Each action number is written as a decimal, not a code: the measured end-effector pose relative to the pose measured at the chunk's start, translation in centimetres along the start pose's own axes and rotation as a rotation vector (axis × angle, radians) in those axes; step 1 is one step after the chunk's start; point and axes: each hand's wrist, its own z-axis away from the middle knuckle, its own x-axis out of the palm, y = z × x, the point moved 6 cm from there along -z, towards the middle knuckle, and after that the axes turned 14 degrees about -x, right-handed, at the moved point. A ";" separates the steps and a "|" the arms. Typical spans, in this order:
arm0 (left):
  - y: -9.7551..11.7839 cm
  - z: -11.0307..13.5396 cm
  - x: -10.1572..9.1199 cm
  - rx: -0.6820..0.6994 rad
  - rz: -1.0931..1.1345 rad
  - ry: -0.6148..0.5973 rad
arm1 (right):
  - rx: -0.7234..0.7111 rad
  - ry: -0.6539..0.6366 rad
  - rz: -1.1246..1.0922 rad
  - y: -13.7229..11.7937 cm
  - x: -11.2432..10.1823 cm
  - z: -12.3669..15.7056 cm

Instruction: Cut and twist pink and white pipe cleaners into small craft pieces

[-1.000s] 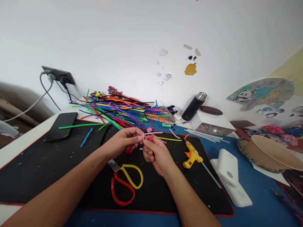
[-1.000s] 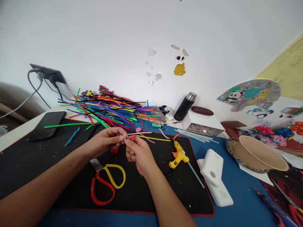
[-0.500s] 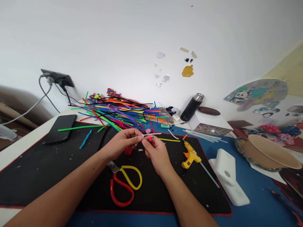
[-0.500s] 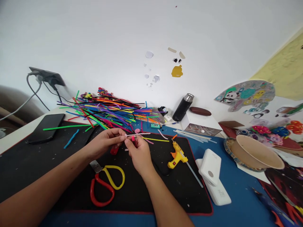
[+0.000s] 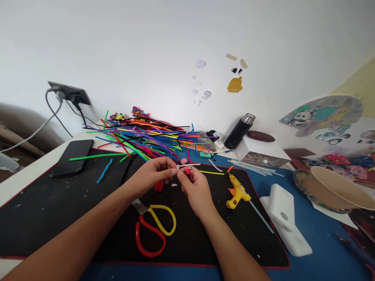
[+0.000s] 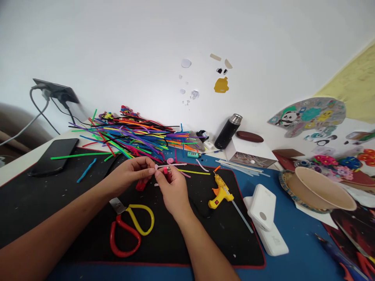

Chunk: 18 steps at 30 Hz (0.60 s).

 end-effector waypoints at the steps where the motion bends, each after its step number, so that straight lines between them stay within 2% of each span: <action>1: 0.0 0.0 0.0 -0.005 -0.014 0.004 | -0.004 -0.002 0.014 0.0 0.0 0.0; 7: -0.1 0.0 0.0 -0.004 -0.053 0.023 | -0.050 -0.039 0.139 -0.7 0.2 0.0; 15: -0.1 0.1 0.3 -0.009 -0.043 0.011 | -0.083 -0.069 0.181 -1.0 0.4 0.0; 18: 0.0 0.1 0.1 0.001 -0.027 0.014 | -0.068 -0.070 0.135 -0.7 0.4 0.0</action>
